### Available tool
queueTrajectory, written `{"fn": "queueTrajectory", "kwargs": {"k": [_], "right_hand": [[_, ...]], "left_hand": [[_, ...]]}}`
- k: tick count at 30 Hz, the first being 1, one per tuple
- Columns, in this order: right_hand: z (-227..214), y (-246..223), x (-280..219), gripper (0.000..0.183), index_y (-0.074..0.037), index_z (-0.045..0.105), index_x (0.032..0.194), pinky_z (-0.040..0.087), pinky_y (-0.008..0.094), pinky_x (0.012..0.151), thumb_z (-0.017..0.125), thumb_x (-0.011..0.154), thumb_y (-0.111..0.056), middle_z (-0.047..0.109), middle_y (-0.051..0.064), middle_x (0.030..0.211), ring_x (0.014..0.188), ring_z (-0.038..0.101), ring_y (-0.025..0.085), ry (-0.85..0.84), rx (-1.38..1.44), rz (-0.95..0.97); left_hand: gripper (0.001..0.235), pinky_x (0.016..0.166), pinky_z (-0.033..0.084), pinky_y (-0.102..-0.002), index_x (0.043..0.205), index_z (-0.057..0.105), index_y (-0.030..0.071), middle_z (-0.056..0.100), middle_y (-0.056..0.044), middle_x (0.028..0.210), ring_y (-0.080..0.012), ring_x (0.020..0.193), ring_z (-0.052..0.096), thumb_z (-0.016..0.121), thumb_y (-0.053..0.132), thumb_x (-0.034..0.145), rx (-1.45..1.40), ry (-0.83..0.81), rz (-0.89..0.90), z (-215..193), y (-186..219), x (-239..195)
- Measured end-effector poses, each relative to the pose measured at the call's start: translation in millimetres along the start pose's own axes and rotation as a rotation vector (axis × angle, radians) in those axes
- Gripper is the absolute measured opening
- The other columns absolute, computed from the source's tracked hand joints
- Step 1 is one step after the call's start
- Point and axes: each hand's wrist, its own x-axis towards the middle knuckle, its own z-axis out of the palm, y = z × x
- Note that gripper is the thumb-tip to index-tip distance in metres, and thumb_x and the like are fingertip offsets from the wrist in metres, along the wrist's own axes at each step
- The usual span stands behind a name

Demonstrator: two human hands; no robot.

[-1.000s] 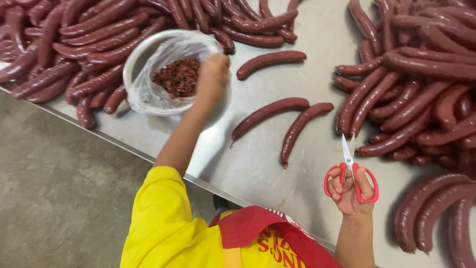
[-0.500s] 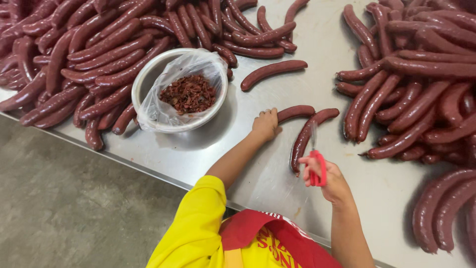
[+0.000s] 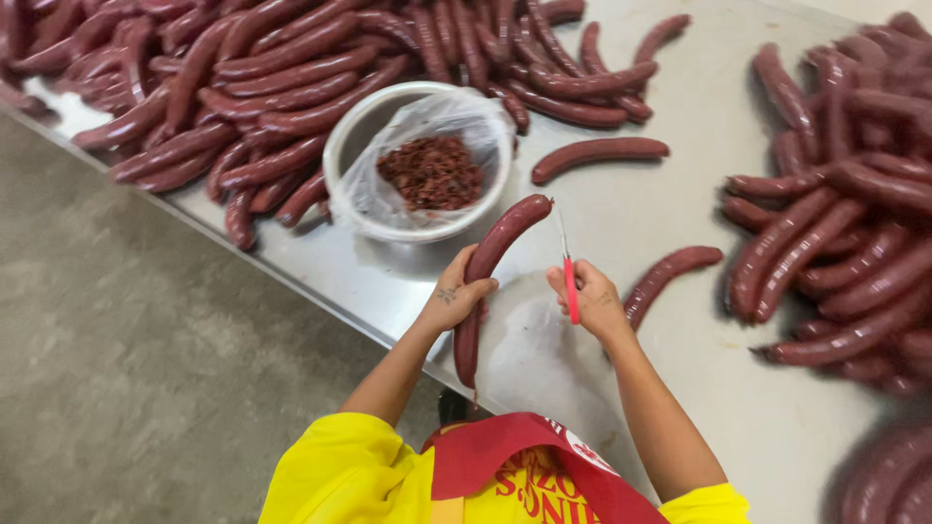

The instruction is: The person uses scissors to cut linked sausages into individual pieces on a stainless steel table, placing the separated sausages into a container.

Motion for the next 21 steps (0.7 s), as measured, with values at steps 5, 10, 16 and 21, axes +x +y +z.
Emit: {"fn": "queueTrajectory", "kwargs": {"k": [5, 10, 16, 21], "right_hand": [[56, -35, 23, 0.053, -0.003, 0.058, 0.085, 0.048, 0.028, 0.055, 0.071, 0.091, -0.054, 0.060, 0.003, 0.068, 0.060, 0.056, 0.010, -0.160, -0.235, -0.177], [94, -55, 33, 0.050, -0.011, 0.063, 0.087, 0.049, 0.028, 0.051, 0.062, 0.087, -0.061, 0.054, -0.001, 0.064, 0.055, 0.053, 0.009, -0.395, -0.232, -0.110], [131, -64, 55, 0.055, -0.004, 0.065, 0.077, 0.043, 0.029, 0.041, 0.071, 0.086, -0.058, 0.051, -0.001, 0.059, 0.046, 0.049, 0.009, -0.431, -0.099, -0.117], [140, -66, 69, 0.056, 0.000, 0.062, 0.075, 0.038, 0.030, 0.037, 0.073, 0.088, -0.053, 0.051, 0.004, 0.055, 0.040, 0.046, 0.013, -0.411, 0.024, -0.093]], "left_hand": [[0.063, 0.066, 0.056, -0.033, 0.144, 0.047, 0.013, 0.066, -0.007, 0.099, -0.0154, 0.073, 0.064, 0.070, 0.011, 0.085, 0.177, 0.174, 0.159, -53, -13, -42], [0.062, 0.089, 0.053, -0.033, 0.143, 0.051, 0.013, 0.070, -0.011, 0.101, -0.0214, 0.095, 0.068, 0.068, 0.009, 0.083, 0.385, 0.307, 0.251, -104, -25, -58], [0.063, 0.089, 0.052, -0.034, 0.143, 0.051, 0.014, 0.070, -0.012, 0.107, -0.0204, 0.097, 0.068, 0.069, 0.007, 0.083, 0.418, 0.406, 0.365, -136, -15, -59], [0.060, 0.074, 0.055, -0.029, 0.140, 0.055, 0.009, 0.071, -0.012, 0.107, -0.0160, 0.084, 0.066, 0.076, 0.009, 0.084, 0.152, 0.539, 0.275, -141, -11, -39]]}}
